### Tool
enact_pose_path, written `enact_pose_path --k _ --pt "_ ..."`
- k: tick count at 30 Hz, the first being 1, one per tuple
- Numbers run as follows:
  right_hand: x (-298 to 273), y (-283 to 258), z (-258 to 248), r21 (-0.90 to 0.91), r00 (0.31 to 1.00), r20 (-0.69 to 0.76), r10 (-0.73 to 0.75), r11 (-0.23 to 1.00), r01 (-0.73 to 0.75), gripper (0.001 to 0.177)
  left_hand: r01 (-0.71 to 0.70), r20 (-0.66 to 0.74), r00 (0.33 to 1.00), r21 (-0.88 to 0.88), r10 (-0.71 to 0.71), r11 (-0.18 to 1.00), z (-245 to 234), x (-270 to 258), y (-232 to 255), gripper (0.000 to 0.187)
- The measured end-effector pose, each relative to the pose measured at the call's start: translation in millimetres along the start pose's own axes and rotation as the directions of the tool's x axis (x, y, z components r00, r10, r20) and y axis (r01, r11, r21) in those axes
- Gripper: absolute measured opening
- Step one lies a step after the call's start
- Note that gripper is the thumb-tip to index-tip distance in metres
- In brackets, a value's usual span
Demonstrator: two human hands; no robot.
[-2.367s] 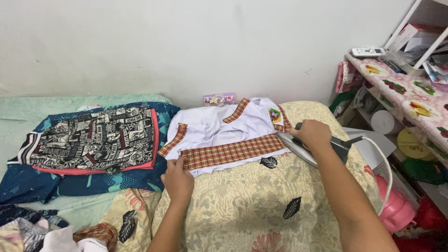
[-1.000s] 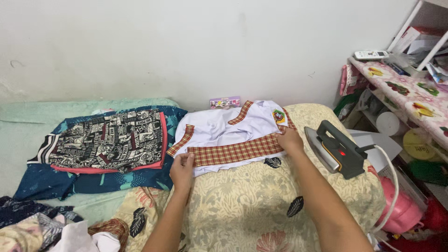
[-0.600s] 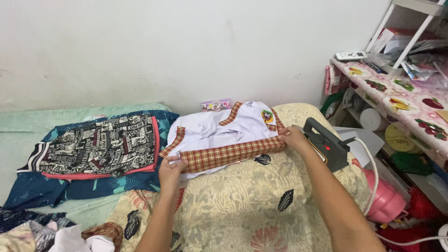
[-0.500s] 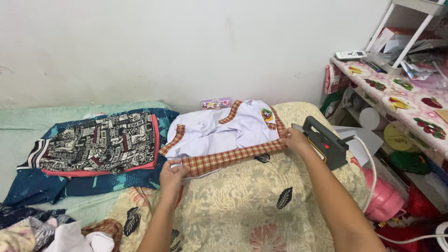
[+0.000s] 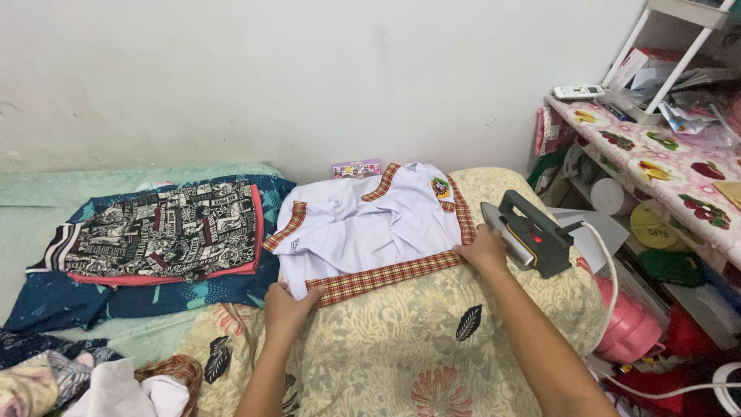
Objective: The person irons a white shirt with a plaid collar and cuffs on a bed. They repeatedly smooth the fabric, reposition the shirt, and use an electric iron to press the collar, sleeves, and body sections.
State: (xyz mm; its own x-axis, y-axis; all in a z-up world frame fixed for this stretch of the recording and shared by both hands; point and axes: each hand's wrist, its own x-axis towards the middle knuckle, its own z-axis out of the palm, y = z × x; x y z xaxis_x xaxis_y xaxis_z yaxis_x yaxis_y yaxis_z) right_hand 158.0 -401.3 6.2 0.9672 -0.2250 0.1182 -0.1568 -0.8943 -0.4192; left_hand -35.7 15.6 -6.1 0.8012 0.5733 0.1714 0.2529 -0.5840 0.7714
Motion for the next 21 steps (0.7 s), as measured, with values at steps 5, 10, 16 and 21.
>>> enact_pose_path --k 5,10,16,21 --pt "6 -6 13 0.385 0.997 0.016 -0.071 0.921 0.06 0.102 0.091 0.219 0.971 0.023 -0.094 0.996 -8 13 11 0.082" --pt "4 -26 8 0.561 0.944 0.184 -0.273 0.818 0.127 0.075 -0.093 0.233 0.968 -0.011 0.093 0.996 -16 21 24 0.098" --pt "12 -43 13 0.646 0.855 0.457 -0.244 0.752 -0.131 0.073 -0.007 0.474 0.864 -0.323 0.168 0.947 -1 46 25 0.119" --pt "31 -58 43 0.677 0.825 0.193 -0.53 0.681 0.279 0.08 -0.088 0.491 0.834 -0.333 0.252 0.939 40 72 20 0.057"
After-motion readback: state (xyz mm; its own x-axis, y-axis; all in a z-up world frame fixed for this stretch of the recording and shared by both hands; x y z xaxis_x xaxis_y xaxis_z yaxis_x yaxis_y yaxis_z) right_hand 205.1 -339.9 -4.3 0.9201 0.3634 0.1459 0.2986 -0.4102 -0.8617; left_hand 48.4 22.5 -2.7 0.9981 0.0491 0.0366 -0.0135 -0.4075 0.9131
